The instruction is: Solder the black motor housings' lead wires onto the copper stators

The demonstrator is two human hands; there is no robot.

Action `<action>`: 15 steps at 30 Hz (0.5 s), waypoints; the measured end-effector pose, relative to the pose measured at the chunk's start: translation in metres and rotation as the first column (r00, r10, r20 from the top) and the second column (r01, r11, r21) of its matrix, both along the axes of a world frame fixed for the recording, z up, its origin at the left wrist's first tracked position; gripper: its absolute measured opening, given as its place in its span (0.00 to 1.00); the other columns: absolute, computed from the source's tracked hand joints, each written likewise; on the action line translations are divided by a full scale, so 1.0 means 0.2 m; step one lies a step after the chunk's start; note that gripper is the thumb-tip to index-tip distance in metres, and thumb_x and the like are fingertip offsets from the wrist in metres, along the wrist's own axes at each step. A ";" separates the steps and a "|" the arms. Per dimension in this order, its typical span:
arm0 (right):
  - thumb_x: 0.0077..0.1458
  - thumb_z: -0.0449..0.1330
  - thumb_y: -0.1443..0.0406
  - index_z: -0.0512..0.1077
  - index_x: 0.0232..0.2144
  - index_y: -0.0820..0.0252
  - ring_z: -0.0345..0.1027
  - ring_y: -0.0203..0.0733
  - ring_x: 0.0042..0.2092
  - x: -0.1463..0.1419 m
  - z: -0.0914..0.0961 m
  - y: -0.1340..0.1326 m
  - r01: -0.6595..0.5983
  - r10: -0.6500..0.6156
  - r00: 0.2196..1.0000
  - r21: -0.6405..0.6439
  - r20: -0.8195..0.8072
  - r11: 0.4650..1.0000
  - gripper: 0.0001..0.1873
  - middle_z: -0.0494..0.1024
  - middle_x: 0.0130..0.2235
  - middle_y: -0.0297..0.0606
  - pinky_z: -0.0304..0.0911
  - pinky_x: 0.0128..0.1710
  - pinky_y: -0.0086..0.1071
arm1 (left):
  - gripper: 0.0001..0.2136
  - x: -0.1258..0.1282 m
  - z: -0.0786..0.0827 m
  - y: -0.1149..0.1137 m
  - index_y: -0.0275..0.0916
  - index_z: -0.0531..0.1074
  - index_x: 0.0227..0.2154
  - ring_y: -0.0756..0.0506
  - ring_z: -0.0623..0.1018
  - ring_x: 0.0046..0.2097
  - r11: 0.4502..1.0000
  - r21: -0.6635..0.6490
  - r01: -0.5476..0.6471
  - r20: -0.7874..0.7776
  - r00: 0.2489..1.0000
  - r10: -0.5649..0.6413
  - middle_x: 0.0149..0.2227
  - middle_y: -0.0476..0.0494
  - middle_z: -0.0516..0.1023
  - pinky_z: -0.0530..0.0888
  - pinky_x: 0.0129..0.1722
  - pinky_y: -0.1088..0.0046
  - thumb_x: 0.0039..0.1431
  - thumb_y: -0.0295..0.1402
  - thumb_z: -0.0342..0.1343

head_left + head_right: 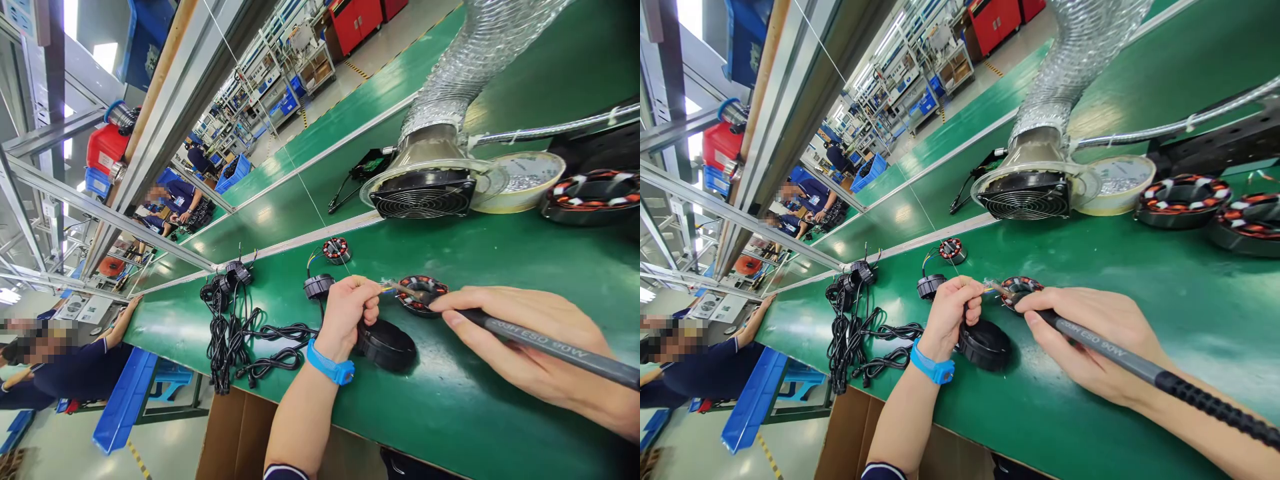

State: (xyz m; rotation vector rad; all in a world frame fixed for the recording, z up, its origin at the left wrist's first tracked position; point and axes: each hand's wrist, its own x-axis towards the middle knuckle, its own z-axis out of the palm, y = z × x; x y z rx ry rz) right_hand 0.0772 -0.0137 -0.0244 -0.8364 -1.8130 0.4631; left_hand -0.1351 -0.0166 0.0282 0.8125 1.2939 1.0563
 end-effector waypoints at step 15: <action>0.61 0.63 0.47 0.81 0.31 0.51 0.69 0.38 0.21 -0.02 0.09 -0.01 0.172 -0.219 0.951 -0.214 -0.219 0.962 0.18 0.81 0.26 0.32 0.72 0.28 0.35 | 0.21 0.01 0.02 0.00 0.38 0.69 0.29 0.57 0.60 0.20 1.000 -0.028 -0.009 -0.043 0.999 0.008 0.20 0.59 0.63 0.51 0.22 0.75 0.45 0.44 0.74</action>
